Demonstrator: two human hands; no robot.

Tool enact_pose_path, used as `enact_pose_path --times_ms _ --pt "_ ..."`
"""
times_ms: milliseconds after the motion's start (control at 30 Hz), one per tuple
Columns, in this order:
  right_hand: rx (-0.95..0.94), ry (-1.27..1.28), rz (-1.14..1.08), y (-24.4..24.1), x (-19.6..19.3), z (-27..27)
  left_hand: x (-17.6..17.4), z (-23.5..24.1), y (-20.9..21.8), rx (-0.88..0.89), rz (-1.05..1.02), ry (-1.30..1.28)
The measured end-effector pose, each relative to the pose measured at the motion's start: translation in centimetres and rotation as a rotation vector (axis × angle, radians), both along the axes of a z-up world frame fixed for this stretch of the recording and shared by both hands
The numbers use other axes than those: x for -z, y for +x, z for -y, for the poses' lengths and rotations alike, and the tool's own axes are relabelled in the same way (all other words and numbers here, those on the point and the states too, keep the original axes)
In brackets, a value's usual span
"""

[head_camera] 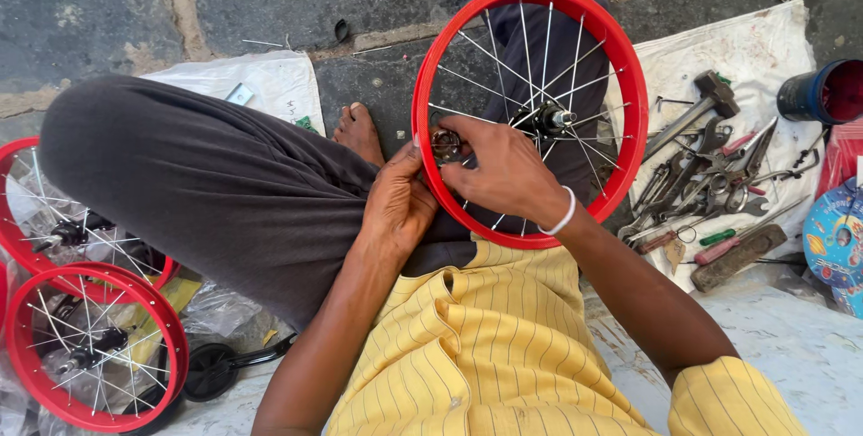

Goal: The person sits on the ground and assembles a red bicycle wheel by hand. They insert and tighten the metal spokes into the hub and rim, rotating the wheel to access different sections. The person works on multiple wheels, moving between them as they progress.

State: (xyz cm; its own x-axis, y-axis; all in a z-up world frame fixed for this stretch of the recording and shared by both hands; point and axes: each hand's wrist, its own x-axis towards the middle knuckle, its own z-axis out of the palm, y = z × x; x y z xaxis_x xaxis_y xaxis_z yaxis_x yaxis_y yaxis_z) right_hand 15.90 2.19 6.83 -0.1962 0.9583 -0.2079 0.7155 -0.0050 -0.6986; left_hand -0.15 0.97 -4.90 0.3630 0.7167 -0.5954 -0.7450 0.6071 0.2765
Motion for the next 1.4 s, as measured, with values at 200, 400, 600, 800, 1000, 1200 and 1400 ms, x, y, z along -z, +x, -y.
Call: enact_pose_path --times_ms 200,400,600,800,1000,1200,1400 --pt "0.043 0.143 0.051 -0.2 0.4 0.5 -0.3 0.0 0.3 0.037 -0.021 -0.072" --pt "-0.03 0.118 -0.013 0.3 0.2 0.3 -0.5 -0.1 -0.1 0.039 0.016 0.002" --pt "0.045 0.099 -0.004 0.2 0.8 0.5 -0.4 0.0 0.2 0.047 -0.026 -0.075" --pt "-0.047 0.153 -0.018 0.2 1.0 0.2 -0.8 0.1 0.0 0.016 -0.016 -0.027" --pt "0.06 0.066 -0.101 0.7 0.7 0.8 -0.7 0.0 0.3 0.032 -0.051 -0.064" --pt "-0.033 0.151 0.074 -0.4 1.0 0.4 -1.1 0.2 0.2 0.008 -0.047 -0.057" --pt "-0.024 0.234 -0.19 0.5 0.5 1.1 -0.9 -0.2 0.2 0.011 -0.057 -0.078"
